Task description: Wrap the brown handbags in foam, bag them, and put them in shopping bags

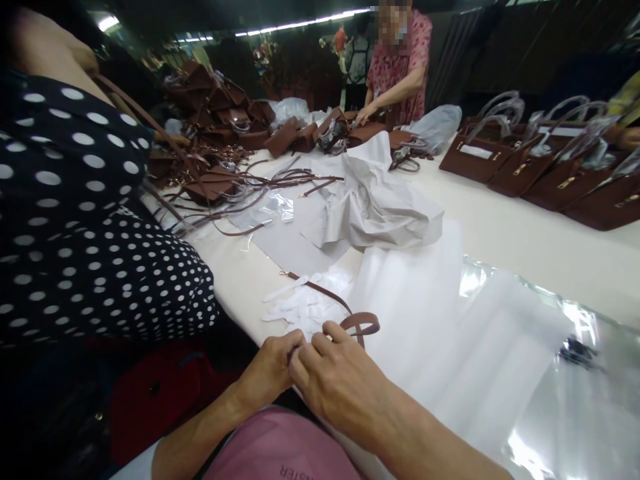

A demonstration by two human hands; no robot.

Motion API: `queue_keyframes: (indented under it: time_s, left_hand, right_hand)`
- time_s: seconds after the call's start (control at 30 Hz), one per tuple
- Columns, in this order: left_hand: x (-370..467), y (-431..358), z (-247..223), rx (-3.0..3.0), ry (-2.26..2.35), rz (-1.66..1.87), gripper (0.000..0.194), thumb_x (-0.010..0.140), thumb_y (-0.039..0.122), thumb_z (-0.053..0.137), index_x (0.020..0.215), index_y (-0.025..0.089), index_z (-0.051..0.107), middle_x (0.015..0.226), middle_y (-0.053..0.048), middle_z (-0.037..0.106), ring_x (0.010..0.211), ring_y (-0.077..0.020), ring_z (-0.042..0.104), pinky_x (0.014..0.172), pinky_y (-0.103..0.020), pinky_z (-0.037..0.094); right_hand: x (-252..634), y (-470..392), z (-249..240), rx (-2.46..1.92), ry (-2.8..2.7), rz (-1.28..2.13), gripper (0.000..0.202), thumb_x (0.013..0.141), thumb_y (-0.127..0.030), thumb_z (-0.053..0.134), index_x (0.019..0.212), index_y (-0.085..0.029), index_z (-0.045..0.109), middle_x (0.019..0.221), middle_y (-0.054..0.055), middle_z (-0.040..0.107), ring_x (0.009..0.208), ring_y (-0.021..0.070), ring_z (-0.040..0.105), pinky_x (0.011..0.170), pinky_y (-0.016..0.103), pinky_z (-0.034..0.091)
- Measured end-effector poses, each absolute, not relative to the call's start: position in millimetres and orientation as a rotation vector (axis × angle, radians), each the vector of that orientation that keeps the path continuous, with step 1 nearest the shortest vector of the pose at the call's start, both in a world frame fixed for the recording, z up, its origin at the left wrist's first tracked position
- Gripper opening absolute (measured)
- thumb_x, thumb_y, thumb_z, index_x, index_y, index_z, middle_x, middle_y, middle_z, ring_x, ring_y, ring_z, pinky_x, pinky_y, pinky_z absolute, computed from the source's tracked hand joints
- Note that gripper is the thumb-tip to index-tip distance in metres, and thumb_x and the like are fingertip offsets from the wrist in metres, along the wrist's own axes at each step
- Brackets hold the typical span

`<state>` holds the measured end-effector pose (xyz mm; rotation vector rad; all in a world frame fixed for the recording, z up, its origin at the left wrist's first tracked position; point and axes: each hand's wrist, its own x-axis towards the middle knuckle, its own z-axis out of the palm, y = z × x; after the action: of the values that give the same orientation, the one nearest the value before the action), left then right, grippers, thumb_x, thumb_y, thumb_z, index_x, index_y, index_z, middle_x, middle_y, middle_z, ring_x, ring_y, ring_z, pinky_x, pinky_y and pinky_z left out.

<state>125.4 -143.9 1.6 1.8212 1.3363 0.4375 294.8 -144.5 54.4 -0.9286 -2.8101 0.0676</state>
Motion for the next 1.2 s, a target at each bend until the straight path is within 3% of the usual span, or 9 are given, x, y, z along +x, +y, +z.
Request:
queue_keyframes:
  time_s: [0.1, 0.2, 0.33, 0.57, 0.83, 0.93, 1.07, 1.13, 1.2]
  left_hand:
    - [124.4, -143.1, 3.3, 1.767, 1.366, 0.514, 0.023, 0.070, 0.026, 0.065, 0.069, 0.018, 0.043, 0.059, 0.007, 0.049, 0.054, -0.0077, 0.044, 0.051, -0.018, 0.032]
    - [124.7, -142.5, 3.8, 1.728, 1.368, 0.573, 0.027, 0.070, 0.030, 0.066, 0.084, 0.021, 0.046, 0.061, 0.007, 0.053, 0.055, -0.0090, 0.050, 0.053, -0.018, 0.036]
    - [126.9, -143.1, 1.8, 1.788, 1.331, 0.517, 0.035, 0.069, 0.029, 0.067, 0.095, 0.022, 0.044, 0.054, 0.010, 0.047, 0.051, -0.0091, 0.049, 0.051, -0.017, 0.035]
    - [129.1, -145.2, 3.3, 1.995, 1.434, 0.430, 0.047, 0.073, 0.021, 0.057, 0.116, 0.021, 0.038, 0.061, 0.006, 0.052, 0.058, -0.0128, 0.053, 0.058, -0.022, 0.038]
    - [130.5, -135.2, 17.6, 1.495, 1.047, 0.390, 0.055, 0.064, 0.020, 0.066, 0.112, 0.018, 0.039, 0.059, 0.009, 0.047, 0.050, -0.0074, 0.044, 0.049, -0.017, 0.035]
    - [130.6, -136.2, 16.5, 1.680, 1.140, 0.345, 0.057, 0.067, 0.022, 0.062, 0.118, 0.020, 0.038, 0.062, 0.006, 0.052, 0.058, -0.0117, 0.052, 0.055, -0.020, 0.039]
    - [130.2, -140.1, 8.2, 1.900, 1.302, 0.293, 0.060, 0.071, 0.029, 0.060, 0.125, 0.023, 0.035, 0.072, 0.001, 0.061, 0.072, -0.0199, 0.060, 0.064, -0.027, 0.043]
    - [129.0, -139.7, 4.6, 1.832, 1.313, 0.310, 0.062, 0.070, 0.029, 0.063, 0.125, 0.022, 0.034, 0.073, 0.002, 0.062, 0.071, -0.0190, 0.060, 0.065, -0.028, 0.044]
    - [127.6, -137.5, 2.9, 1.704, 1.231, 0.348, 0.063, 0.065, 0.024, 0.068, 0.121, 0.022, 0.038, 0.074, 0.002, 0.062, 0.069, -0.0167, 0.059, 0.065, -0.026, 0.045]
  right_hand:
    - [305.6, -139.2, 55.4, -1.137, -2.744, 0.000, 0.012, 0.087, -0.023, 0.046, 0.092, -0.015, 0.054, 0.069, 0.002, 0.055, 0.065, 0.0166, 0.047, 0.082, 0.039, 0.026]
    - [318.7, -130.6, 57.9, -1.181, -2.772, 0.213, 0.013, 0.088, -0.020, 0.045, 0.077, -0.018, 0.052, 0.068, 0.001, 0.054, 0.062, 0.0146, 0.045, 0.069, 0.031, 0.029]
    - [314.0, -135.1, 61.0, -1.134, -2.846, 0.262, 0.010, 0.085, -0.013, 0.047, 0.078, -0.018, 0.051, 0.071, 0.001, 0.054, 0.062, 0.0152, 0.044, 0.057, 0.029, 0.024]
    - [299.9, -147.5, 52.9, -1.334, -2.675, 0.700, 0.016, 0.090, -0.028, 0.041, 0.081, -0.019, 0.050, 0.074, 0.000, 0.055, 0.060, 0.0115, 0.049, 0.053, 0.025, 0.026]
    - [298.4, -141.9, 49.5, -0.858, -2.910, 0.145, 0.015, 0.084, -0.012, 0.043, 0.095, -0.014, 0.054, 0.082, 0.005, 0.058, 0.067, 0.0164, 0.050, 0.054, 0.028, 0.029]
    - [296.2, -137.8, 48.3, -1.129, -2.746, 0.612, 0.012, 0.085, -0.017, 0.045, 0.079, -0.016, 0.055, 0.065, 0.001, 0.055, 0.054, 0.0106, 0.045, 0.050, 0.024, 0.027]
    - [291.0, -127.7, 36.8, -1.262, -2.324, 1.543, 0.029, 0.086, -0.033, 0.045, 0.064, -0.015, 0.051, 0.053, -0.002, 0.050, 0.049, 0.0068, 0.045, 0.047, 0.017, 0.030]
    - [287.0, -122.6, 33.1, -1.343, -2.283, 1.568, 0.030, 0.084, -0.038, 0.046, 0.065, -0.015, 0.052, 0.054, -0.001, 0.052, 0.050, 0.0074, 0.047, 0.046, 0.017, 0.029]
    - [281.5, -119.0, 34.1, -1.406, -2.478, 1.223, 0.025, 0.082, -0.034, 0.050, 0.066, -0.015, 0.056, 0.057, 0.000, 0.055, 0.051, 0.0084, 0.046, 0.047, 0.020, 0.026]
